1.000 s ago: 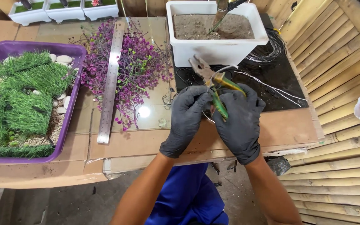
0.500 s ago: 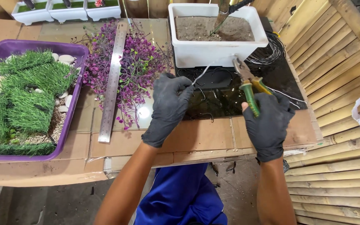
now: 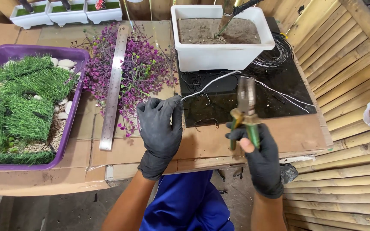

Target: The person uses pliers to bend and shape a piece of wire on a workbench. They repeatedly grip the wire with the pliers and bend it into a curved shape, occasionally adjusting their grip and the wire's position. The workspace includes a potted plant, a tray of greenery, and a ruler.

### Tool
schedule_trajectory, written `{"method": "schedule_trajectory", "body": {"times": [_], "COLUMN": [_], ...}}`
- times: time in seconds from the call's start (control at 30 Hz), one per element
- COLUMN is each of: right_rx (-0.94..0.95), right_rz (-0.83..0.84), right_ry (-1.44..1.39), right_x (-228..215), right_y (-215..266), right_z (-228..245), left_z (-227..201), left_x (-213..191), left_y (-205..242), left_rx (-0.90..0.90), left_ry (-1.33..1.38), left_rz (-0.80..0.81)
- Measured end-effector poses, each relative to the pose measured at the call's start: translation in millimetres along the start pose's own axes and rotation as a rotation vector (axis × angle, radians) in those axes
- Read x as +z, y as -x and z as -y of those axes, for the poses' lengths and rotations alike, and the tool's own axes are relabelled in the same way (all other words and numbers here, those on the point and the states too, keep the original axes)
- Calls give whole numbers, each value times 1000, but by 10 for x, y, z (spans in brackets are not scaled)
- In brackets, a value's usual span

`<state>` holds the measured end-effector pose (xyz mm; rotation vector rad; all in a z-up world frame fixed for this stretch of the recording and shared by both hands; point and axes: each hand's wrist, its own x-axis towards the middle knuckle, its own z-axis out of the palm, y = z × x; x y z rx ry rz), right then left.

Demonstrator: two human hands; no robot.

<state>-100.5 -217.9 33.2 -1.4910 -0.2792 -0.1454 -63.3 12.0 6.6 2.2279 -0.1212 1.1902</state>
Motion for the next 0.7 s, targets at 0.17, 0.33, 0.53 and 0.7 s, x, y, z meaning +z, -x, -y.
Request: {"method": "schedule_trajectory", "body": {"times": [0.17,0.33,0.53,0.7], "right_rx": [3,0,29,70], "right_rz": [31,10,9,-34], "right_ry": [21,-28,72,121], "right_x": [55,84,78,140], "right_y": [26,6,86,100], "right_z": [-171,-189,-120,-51], "left_z": [54,168,203,308], "left_x": [-25,24,4,-13], "left_y": [71,138,170,188], "left_rx": [87,222,294,273], "left_ry": [-47,-115,-250,-176], "left_rz": [-58,-129,-162,-174]}}
